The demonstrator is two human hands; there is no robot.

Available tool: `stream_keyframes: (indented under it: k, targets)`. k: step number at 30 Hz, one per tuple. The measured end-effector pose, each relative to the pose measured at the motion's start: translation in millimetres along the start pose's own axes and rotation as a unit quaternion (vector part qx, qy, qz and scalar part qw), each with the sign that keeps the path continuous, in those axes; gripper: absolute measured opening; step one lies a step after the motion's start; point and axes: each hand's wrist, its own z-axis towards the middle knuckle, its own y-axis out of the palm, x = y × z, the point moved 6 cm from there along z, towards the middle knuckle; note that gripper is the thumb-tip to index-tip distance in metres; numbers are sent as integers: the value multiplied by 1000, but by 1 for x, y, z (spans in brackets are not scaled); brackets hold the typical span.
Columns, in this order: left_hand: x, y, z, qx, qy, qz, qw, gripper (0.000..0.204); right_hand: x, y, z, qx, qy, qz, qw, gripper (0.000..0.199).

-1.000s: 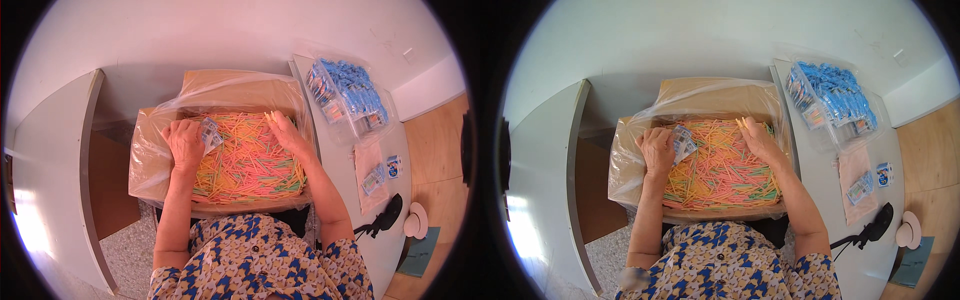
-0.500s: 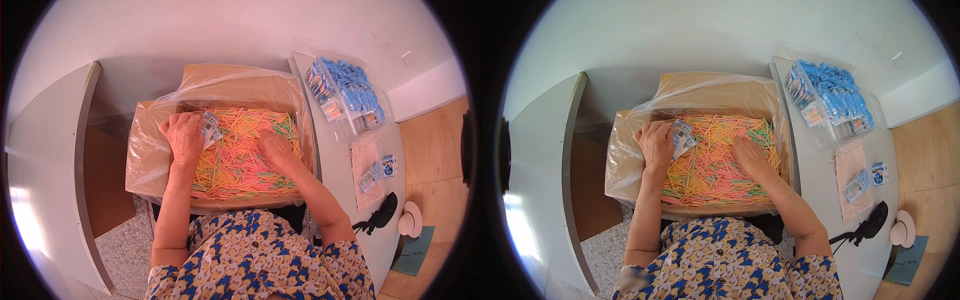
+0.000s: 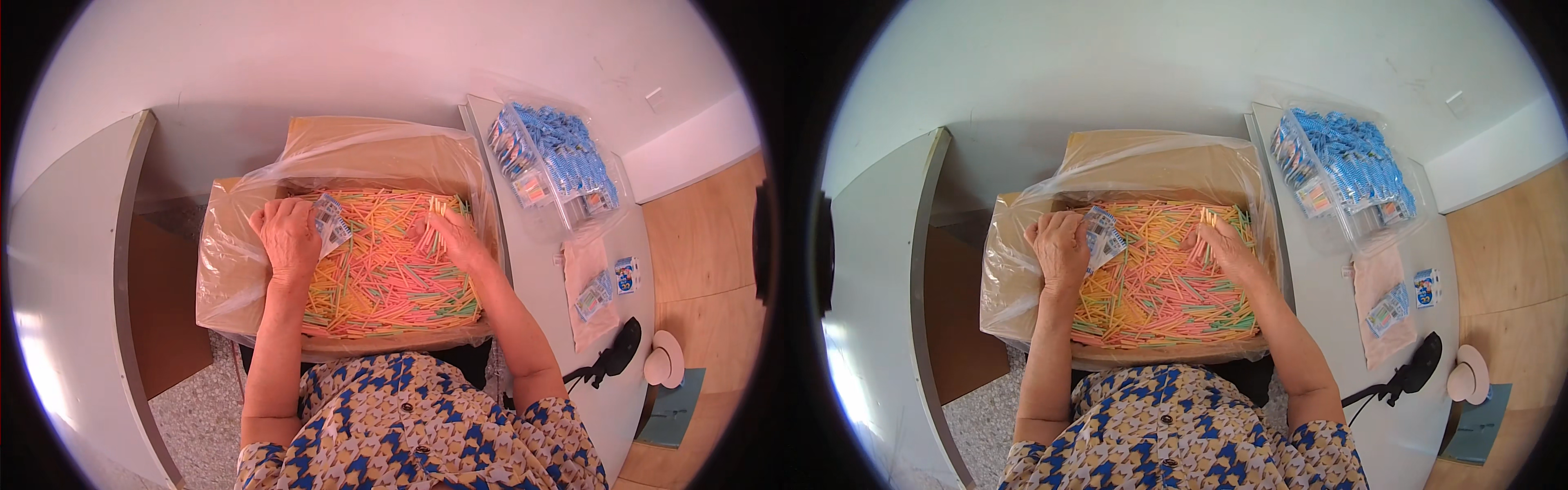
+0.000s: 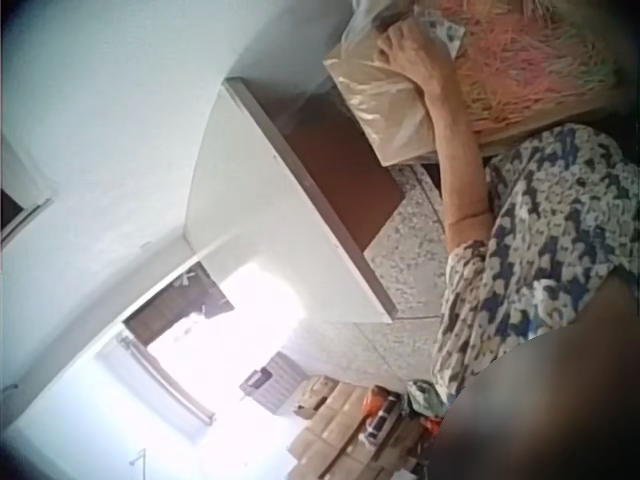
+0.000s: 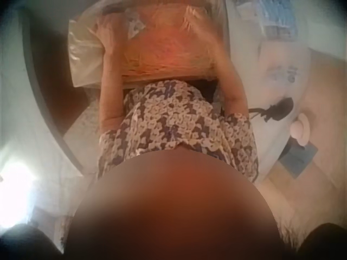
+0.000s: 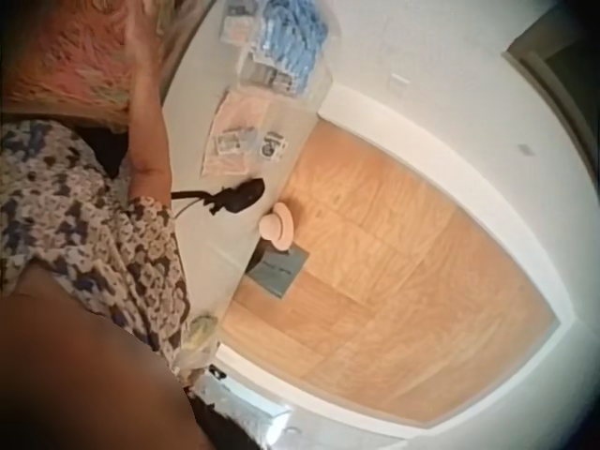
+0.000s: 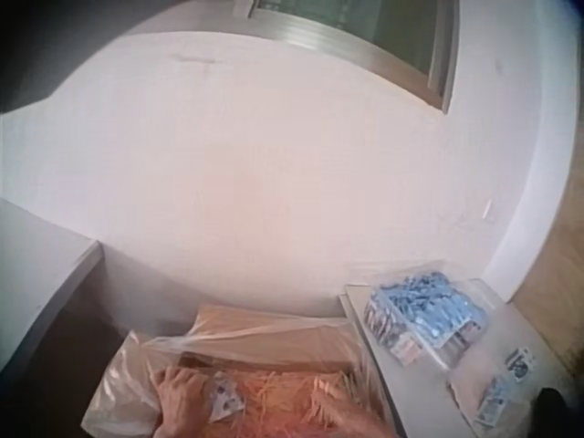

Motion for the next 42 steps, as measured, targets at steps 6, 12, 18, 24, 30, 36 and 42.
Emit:
stream_keyframes:
  k: [6, 12, 18, 24, 30, 36, 42]
  targets:
    - [2, 2, 1, -25, -9, 3, 1000, 8, 29, 13, 20, -12, 81, 299, 951, 17]
    - [2, 2, -1, -30, 2, 22, 999, 14, 28, 17, 67, 61, 100, 303, 946, 19]
    - [11, -7, 3, 26, 43, 16, 999, 13, 35, 11, 66, 26, 156, 322, 933, 27]
    - [15, -1, 0, -31, -12, -214, 976, 7, 24, 17, 27, 25, 130, 376, 917, 30]
    - [51, 39, -23, -222, -260, -599, 724, 14, 26, 6, 13, 98, 69, 410, 904, 33]
    - [73, 76, -39, -330, -300, -620, 646, 19, 19, -21, -4, 195, 32, 278, 940, 39]
    - [97, 91, -56, -357, -309, -631, 616, 19, -6, -44, -17, 236, -61, 177, 954, 40]
